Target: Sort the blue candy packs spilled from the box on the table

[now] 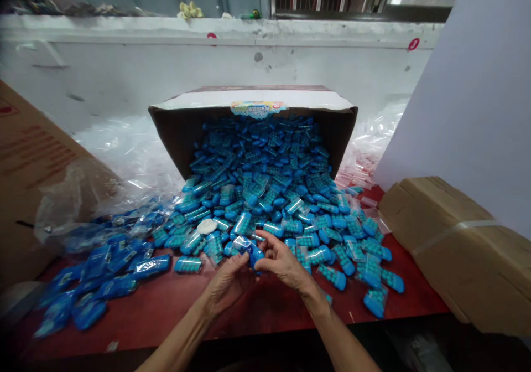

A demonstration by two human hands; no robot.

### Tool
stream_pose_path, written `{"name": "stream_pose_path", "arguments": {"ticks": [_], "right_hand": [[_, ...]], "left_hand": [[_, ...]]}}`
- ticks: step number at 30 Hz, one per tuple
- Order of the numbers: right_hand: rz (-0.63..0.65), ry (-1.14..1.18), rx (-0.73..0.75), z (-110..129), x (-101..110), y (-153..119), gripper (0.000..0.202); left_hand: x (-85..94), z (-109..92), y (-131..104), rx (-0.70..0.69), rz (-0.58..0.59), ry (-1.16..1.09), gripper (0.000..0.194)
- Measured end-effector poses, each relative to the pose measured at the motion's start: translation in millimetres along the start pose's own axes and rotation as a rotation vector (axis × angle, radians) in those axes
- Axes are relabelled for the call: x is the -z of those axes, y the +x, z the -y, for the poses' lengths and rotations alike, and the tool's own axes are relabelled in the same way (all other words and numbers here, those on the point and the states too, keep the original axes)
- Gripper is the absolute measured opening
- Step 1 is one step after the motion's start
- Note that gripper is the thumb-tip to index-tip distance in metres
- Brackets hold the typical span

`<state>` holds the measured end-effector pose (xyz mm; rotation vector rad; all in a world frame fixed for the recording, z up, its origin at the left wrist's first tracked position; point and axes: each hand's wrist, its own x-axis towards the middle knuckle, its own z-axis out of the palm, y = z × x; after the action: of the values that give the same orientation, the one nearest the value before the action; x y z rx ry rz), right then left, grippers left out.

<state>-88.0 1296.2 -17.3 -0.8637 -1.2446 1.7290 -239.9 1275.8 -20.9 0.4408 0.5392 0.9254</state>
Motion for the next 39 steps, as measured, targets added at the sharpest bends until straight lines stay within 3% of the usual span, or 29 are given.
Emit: {"name": "stream_pose_path", "arguments": {"ticks": [6, 13, 17, 19, 21, 26, 29, 32, 35, 39], "right_hand": [[0.118, -0.056, -0.03, 8, 3, -4, 0.058], [-0.195, -0.383, 0.177, -6, -10, -6, 0.041], [-0.131, -0.278, 0.137, -21, -6, -1, 0.044], [-0.133, -0.365, 0.101, -24, -3, 1, 0.04], [-0.175, -0.634, 0.106, -26, 0, 3, 0.029], [-0.141, -1.25, 0.105, -38, -2, 3, 0.02], [-0.158, -1.437, 0.043, -50, -6, 8, 0.017], [-0.204, -1.485, 0.025, -59, -10, 12, 0.016], [-0.216, -1.493, 0.032, -59, -9, 14, 0.02], [-0.171, -1.471, 0.064, -53, -5, 12, 0.015]], "left_hand": [[-6.3, -2, -2, 0.046, 0.085, 0.062, 0.018], [-8.9, 12, 1, -0.057, -0.131, -0.013, 0.017], [-4.9, 9, -6, -0.013, -0.164, -0.01, 0.018], [4.1, -4, -15, -0.047, -0.214, -0.053, 0.017], [20.5, -24, -29, -0.152, -0.309, -0.153, 0.018], [75.4, -77, -73, -0.567, -0.616, -0.371, 0.046], [92.4, -86, -85, -0.638, -0.716, -0.373, 0.057], [86.4, -70, -76, -0.483, -0.669, -0.294, 0.034], [65.4, -38, -52, -0.256, -0.566, -0.14, 0.014], [41.1, 2, -27, -0.088, -0.518, 0.068, 0.021]]}}
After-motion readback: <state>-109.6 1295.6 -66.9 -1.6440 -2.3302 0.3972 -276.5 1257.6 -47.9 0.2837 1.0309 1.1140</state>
